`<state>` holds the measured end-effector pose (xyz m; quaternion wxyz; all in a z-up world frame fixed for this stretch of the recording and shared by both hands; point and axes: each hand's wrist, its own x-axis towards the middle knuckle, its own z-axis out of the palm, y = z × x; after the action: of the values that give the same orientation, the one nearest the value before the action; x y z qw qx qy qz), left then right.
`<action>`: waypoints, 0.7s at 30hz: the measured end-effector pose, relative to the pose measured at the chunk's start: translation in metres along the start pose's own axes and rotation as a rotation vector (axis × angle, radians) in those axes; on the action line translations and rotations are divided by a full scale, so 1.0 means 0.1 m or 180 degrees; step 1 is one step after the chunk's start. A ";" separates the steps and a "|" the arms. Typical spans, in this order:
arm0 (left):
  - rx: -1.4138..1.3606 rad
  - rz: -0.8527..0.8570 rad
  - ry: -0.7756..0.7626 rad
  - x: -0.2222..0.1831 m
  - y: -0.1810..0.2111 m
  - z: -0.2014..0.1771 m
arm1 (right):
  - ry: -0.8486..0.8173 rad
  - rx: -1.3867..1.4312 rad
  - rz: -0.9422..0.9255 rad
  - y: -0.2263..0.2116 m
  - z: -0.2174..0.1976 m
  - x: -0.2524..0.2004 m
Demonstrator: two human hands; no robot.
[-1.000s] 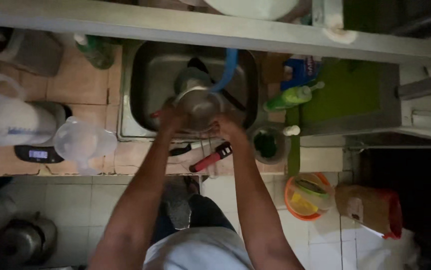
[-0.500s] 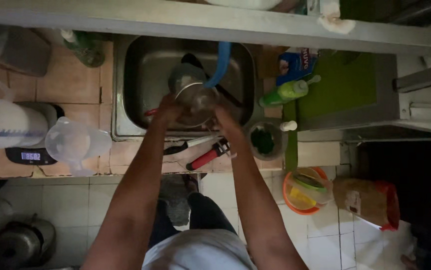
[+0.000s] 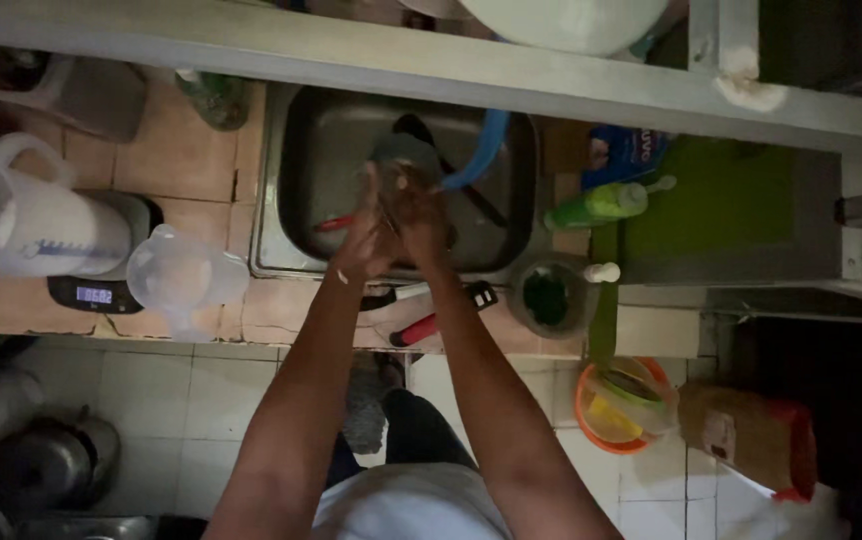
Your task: The person pours milk from a plastic pitcher into a metal container through a strainer held by hand, and then stirs the mixture in a larger bowl with a wooden spoon.
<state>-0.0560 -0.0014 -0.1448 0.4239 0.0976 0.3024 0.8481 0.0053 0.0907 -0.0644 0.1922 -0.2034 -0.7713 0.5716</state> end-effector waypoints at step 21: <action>0.2201 -0.1129 0.1905 -0.18 0.26 0.47 | 0.0637 0.3131 0.2041 0.76 -0.32 0.00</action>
<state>-0.0417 -0.0071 -0.0899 0.3991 -0.0683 0.6868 0.6036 0.0298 0.1368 -0.1289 0.1534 -0.3662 -0.2943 0.8694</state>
